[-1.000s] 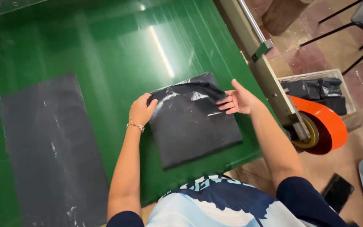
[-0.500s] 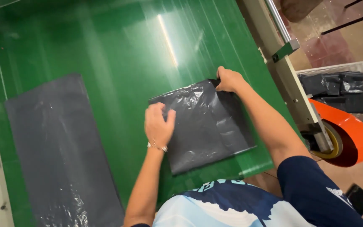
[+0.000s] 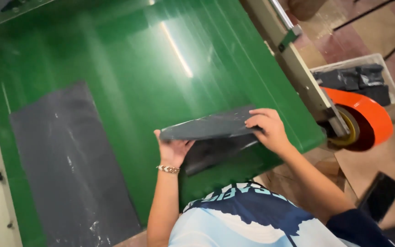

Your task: Folding plastic bags as they come off a conveyor belt and placing them into a storage crate.

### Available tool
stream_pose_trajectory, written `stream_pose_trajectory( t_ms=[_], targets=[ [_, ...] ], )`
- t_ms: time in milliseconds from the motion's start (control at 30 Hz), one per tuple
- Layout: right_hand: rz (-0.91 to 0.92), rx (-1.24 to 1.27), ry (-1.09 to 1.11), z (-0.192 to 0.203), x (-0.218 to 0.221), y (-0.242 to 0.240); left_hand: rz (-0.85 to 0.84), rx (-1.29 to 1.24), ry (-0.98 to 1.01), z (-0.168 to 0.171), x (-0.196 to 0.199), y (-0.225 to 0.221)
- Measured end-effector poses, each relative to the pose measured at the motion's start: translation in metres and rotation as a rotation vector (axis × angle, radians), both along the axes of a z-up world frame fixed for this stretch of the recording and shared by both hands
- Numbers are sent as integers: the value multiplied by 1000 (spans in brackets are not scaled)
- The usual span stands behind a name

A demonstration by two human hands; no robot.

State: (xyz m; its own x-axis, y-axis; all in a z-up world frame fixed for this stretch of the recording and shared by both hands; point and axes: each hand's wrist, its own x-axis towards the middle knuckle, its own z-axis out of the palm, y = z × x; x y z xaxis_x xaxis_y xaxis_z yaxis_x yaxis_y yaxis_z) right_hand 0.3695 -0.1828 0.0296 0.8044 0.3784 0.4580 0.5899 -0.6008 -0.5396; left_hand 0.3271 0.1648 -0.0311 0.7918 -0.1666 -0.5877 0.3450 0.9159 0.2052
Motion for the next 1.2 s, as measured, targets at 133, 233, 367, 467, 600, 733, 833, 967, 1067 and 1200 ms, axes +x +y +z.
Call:
stream_pose_trajectory(
  t_ms=[133, 233, 367, 467, 600, 733, 833, 967, 1067, 1200],
  targets=[
    [-48, -19, 6, -29, -34, -19, 26, 215, 11, -38, -30, 12],
    [-49, -92, 19, -42, -36, -30, -49, 397, -95, -116, -31, 38],
    [-65, -251, 3, -38, -33, -37, 76, 1120, -149, -43, -53, 10],
    [-106, -249, -82, -33, -27, -20, 20, 1965, -339, 7, -58, -19],
    [-54, -80, -273, -10, -10, 85, -257, 2635, -780, 30, -24, -79],
    [30, -141, -171, -73, -12, 127, -633, 2578, -677, 22, -25, -106],
    [3, -365, -147, -66, 7, 81, -415, 2689, -604, 11, -33, -82],
    [-122, -521, -178, -66, 12, 23, -815, 2526, -554, 35, -88, -33],
    [-77, -482, -193, -75, 12, 31, -498, 2667, -936, -2, -92, -14],
    [258, -263, -67, -24, -77, 94, -141, 2832, -1436, -18, -82, -15]
  ],
)
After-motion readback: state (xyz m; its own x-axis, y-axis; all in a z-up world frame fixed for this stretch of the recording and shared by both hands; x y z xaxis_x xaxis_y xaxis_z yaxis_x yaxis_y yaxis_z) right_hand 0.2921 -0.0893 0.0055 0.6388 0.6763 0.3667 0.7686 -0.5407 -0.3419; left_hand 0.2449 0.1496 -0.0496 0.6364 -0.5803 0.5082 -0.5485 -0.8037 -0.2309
